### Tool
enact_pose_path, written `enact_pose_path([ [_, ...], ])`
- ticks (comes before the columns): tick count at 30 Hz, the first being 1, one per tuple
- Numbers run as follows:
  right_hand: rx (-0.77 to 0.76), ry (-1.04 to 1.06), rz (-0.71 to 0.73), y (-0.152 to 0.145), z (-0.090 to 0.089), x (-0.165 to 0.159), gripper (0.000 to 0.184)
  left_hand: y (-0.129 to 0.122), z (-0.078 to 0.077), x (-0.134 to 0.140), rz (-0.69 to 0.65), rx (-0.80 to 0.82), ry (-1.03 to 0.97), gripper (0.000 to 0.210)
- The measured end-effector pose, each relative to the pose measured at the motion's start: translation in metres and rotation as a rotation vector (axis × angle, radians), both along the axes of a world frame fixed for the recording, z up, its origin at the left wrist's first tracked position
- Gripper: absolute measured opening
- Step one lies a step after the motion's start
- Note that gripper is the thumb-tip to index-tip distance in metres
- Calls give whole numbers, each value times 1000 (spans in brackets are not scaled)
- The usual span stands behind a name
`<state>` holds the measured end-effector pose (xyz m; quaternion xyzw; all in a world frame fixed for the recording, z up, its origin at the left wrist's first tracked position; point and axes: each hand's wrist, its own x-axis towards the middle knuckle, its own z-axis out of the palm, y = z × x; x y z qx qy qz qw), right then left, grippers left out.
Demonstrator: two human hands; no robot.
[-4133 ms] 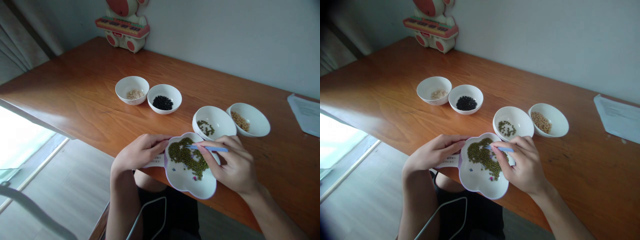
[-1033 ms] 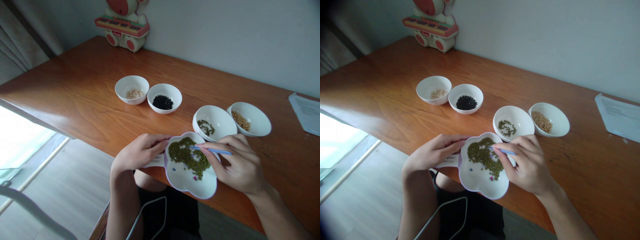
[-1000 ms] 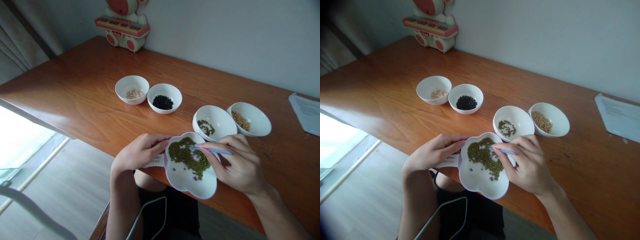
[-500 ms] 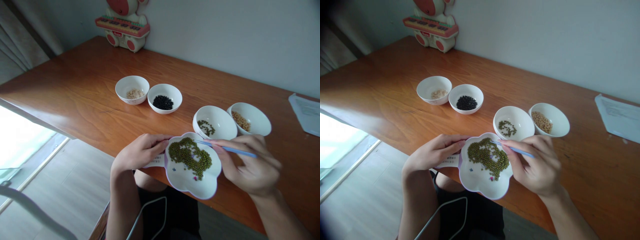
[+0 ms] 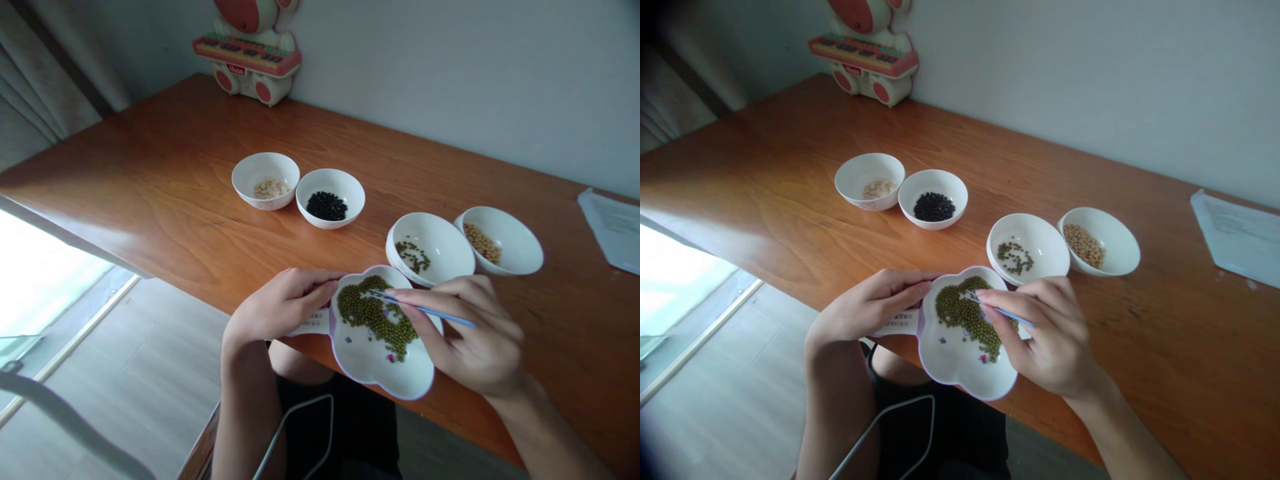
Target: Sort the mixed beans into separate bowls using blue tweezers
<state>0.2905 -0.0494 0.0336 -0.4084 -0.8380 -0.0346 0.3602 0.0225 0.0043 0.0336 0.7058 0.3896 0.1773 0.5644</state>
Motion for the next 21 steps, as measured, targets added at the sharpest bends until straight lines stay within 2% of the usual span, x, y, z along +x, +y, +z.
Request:
enact_pose_path([
  [2,-34,-14,42,1,-1,-5,31,0,0,0,-2,-1,-4,39],
  [6,-57,-11,34,2,-3,-5,28,0,1,0,-4,-8,1,40],
  [11,-98,-7,53,3,-2,-5,34,0,2,1,3,-6,-10,40],
  [21,-98,-31,53,4,0,-8,28,0,0,0,-7,-5,-7,40],
])
